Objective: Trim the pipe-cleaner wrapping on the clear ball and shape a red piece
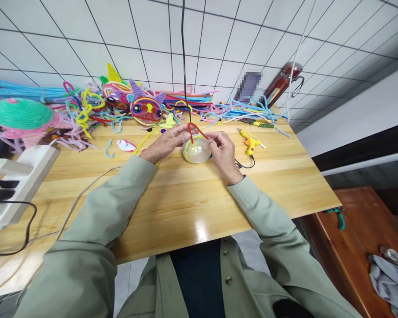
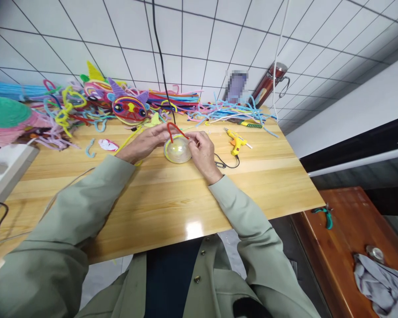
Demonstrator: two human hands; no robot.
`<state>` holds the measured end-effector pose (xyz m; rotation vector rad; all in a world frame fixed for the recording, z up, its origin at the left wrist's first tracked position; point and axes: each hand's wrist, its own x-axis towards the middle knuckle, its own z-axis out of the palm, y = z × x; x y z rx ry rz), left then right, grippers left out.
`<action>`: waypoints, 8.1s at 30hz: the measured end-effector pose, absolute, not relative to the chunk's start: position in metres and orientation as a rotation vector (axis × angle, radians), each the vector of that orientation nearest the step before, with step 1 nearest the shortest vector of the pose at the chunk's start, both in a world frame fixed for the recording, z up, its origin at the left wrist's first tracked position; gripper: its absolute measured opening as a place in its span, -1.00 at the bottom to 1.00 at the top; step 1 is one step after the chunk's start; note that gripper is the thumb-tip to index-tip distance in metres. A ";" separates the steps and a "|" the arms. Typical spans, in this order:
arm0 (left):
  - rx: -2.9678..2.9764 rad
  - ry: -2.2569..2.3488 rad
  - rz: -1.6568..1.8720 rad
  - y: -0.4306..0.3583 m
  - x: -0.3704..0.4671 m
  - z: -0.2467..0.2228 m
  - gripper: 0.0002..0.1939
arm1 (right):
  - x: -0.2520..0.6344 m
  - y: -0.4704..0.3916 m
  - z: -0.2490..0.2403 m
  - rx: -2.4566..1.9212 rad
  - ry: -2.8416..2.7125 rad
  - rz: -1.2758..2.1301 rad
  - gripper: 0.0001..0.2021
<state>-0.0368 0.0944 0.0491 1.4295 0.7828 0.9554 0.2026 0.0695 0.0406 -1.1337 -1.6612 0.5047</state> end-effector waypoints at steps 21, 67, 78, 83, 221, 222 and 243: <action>1.348 0.817 1.193 0.098 -0.028 0.043 -0.25 | 0.201 0.064 0.043 -1.131 -1.686 0.524 -0.78; 1.639 0.816 1.349 0.043 0.005 0.107 -0.83 | 0.218 0.045 0.100 -0.911 -1.904 0.127 -0.88; 1.650 0.983 1.058 0.044 -0.005 0.116 -0.80 | 0.235 0.055 0.098 -0.954 -2.119 0.019 -0.79; 1.697 1.021 0.962 0.047 -0.009 0.118 -0.76 | 0.240 0.055 0.101 -0.974 -2.206 0.053 -0.79; 1.146 0.631 1.264 0.055 0.006 0.099 -0.39 | 0.211 0.027 0.090 -0.869 -1.843 0.371 -0.86; 1.148 0.637 1.269 0.055 0.006 0.099 -0.39 | 0.211 0.026 0.090 -0.882 -1.846 0.376 -0.86; 1.111 0.676 1.358 0.057 0.001 0.100 -0.41 | 0.217 0.040 0.083 -0.992 -1.798 0.406 -0.89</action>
